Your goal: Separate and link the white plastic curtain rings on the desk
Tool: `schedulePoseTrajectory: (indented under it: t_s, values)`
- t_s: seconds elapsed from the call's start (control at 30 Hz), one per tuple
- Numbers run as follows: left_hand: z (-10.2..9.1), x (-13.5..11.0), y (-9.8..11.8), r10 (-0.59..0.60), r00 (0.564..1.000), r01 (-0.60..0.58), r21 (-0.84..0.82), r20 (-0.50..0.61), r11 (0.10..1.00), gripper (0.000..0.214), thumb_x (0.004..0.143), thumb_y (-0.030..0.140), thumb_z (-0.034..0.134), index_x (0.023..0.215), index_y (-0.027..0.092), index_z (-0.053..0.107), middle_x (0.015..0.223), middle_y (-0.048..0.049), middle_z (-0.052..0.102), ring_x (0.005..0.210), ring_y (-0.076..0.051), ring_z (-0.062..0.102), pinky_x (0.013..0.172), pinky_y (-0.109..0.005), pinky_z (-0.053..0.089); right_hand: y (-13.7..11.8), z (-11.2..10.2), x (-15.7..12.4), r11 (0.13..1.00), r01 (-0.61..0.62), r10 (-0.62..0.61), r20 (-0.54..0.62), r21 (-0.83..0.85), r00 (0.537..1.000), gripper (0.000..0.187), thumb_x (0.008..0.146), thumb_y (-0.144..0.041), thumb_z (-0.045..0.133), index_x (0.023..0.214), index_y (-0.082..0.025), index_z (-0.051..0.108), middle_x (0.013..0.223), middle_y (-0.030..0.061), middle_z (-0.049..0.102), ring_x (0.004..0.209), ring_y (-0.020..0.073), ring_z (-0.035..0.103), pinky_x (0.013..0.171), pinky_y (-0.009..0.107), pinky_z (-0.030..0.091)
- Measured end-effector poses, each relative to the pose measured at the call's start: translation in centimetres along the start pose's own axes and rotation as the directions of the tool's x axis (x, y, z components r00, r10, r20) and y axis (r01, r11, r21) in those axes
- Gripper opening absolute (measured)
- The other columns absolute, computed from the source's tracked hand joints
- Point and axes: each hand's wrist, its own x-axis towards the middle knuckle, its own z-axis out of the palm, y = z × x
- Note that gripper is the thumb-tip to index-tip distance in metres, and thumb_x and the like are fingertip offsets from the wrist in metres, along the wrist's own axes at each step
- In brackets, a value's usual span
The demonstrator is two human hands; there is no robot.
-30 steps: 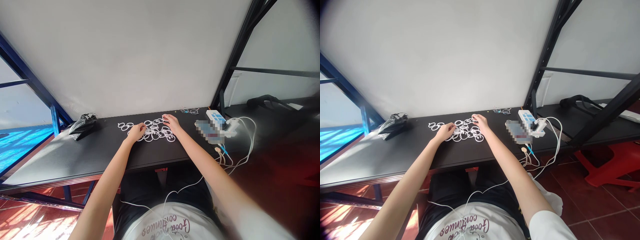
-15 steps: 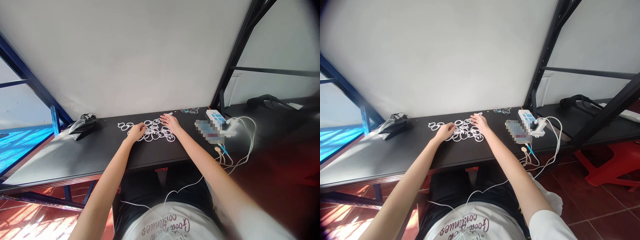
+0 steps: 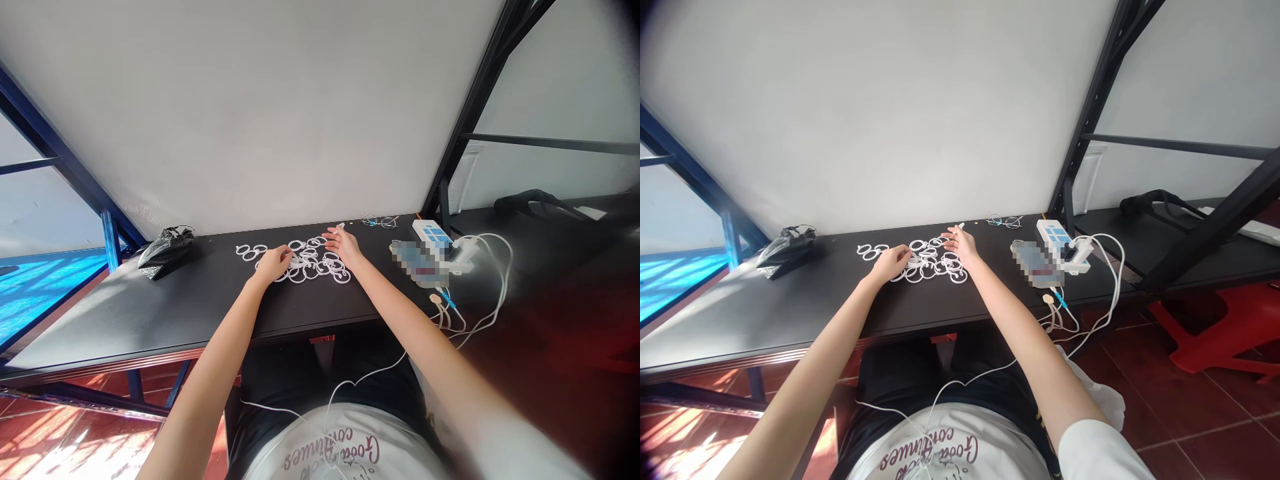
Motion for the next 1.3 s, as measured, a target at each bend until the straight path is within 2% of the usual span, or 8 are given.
schedulePoseTrajectory:
  t_s: [0.33,0.57,0.73,0.93,1.17,1.3]
  values:
    - [0.02,0.03,-0.12,0.008,1.0,-0.008,0.001,-0.005,1.0,0.025,0.088,0.037,0.044,0.089,0.021,0.064,0.059,0.0005,0.055,0.056,-0.016,0.049,0.055,-0.026,0.034,-0.26,0.02,-0.05,0.999,0.011,-0.012,-0.032,-0.037,0.999,0.035,0.092,-0.051,0.052,0.095,-0.018,0.063,0.106,0.0117,0.072,0.066,0.0158,0.067,0.066,0.031,0.059]
    - [-0.05,0.01,-0.07,0.004,1.0,-0.004,0.001,-0.001,1.0,0.025,0.088,0.037,0.045,0.09,0.02,0.064,0.059,0.001,0.055,0.055,-0.016,0.049,0.056,-0.026,0.035,-0.36,0.0,-0.11,1.0,0.008,-0.007,-0.097,0.017,0.995,0.023,0.093,-0.035,0.053,0.088,-0.017,0.067,0.099,0.0103,0.073,0.059,0.0125,0.063,0.062,0.028,0.058]
    - [0.03,0.04,-0.15,0.01,1.0,-0.01,-0.002,-0.007,1.0,0.025,0.088,0.037,0.045,0.089,0.02,0.064,0.058,0.001,0.054,0.055,-0.016,0.049,0.056,-0.026,0.035,-0.47,0.1,-0.14,0.999,0.021,-0.017,-0.109,0.033,0.994,0.014,0.088,-0.021,0.055,0.086,-0.016,0.067,0.093,0.0067,0.074,0.055,0.0099,0.061,0.057,0.024,0.056]
    - [0.02,0.04,-0.16,0.019,1.0,-0.019,0.008,-0.007,1.0,0.025,0.088,0.036,0.045,0.088,0.02,0.063,0.059,0.0012,0.054,0.055,-0.015,0.049,0.056,-0.025,0.035,-0.51,0.14,-0.08,0.995,0.021,-0.006,-0.147,0.098,0.989,0.019,0.086,-0.012,0.044,0.092,-0.017,0.061,0.086,0.0038,0.075,0.054,0.0107,0.061,0.052,0.024,0.055]
    - [0.01,0.08,-0.13,0.011,1.0,-0.011,0.017,-0.004,1.0,0.025,0.088,0.037,0.045,0.089,0.02,0.063,0.06,0.0007,0.056,0.056,-0.015,0.049,0.055,-0.025,0.034,-0.58,0.46,-0.36,0.997,0.034,-0.022,-0.18,0.066,0.983,0.007,0.089,-0.016,0.055,0.084,-0.017,0.061,0.076,0.0022,0.072,0.053,0.0089,0.058,0.049,0.021,0.054]
    - [0.05,0.12,-0.19,0.016,1.0,-0.016,0.014,-0.006,1.0,0.026,0.088,0.037,0.045,0.09,0.019,0.064,0.06,0.0007,0.056,0.055,-0.015,0.049,0.056,-0.026,0.035,-0.41,0.41,-0.3,0.997,0.057,-0.044,-0.207,0.056,0.977,0.012,0.091,-0.014,0.053,0.086,-0.017,0.063,0.069,-0.0005,0.068,0.052,0.0077,0.056,0.049,0.02,0.054]
